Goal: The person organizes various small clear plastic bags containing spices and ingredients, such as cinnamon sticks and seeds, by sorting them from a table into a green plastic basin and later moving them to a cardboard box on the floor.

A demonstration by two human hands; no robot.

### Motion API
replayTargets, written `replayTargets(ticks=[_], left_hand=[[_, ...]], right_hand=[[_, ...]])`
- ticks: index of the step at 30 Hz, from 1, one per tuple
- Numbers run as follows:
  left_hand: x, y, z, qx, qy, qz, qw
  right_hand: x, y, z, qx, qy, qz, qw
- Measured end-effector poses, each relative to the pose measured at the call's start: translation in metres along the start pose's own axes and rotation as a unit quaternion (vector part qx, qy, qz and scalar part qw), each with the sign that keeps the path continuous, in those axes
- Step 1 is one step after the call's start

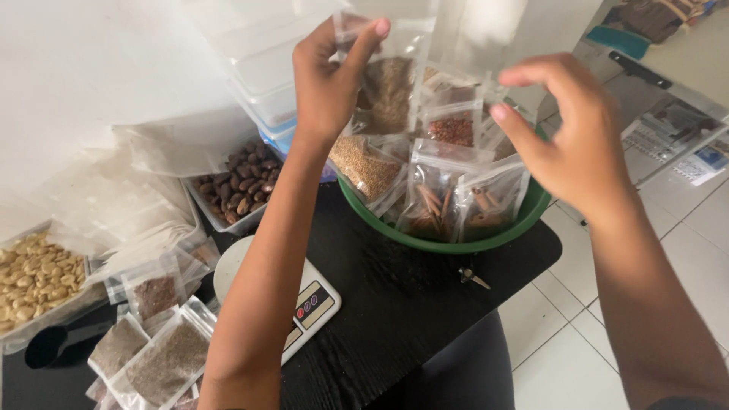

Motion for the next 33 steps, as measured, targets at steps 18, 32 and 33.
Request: replayTargets(ticks=[18,32,33], left_hand=[[-0.067,-0.061,0.010,0.354,0.005,0.092,0.931],[-0.126,-0.081,-0.059,0.544,0.052,-0.177,0.819],[-0.129,-0.088,-0.060,0.545,0.053,-0.177,0.818]], right_hand=[[-0.107,-0.041,0.034,-0.157,0.224,-0.002,0.962],[-0.206,0.086,0.120,0.324,0.144,0.521,0.776],[-0.205,0.092,0.119,0.325,0.144,0.520,0.777]])
Point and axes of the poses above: each hand's wrist, its own x-axis towards the middle knuckle, its own z-axis out of the palm, y = z × x, the point moved 8 cm from there along x, towards the middle knuckle, and after that the axes turned 7 degrees about -x, right-handed, at the moved point
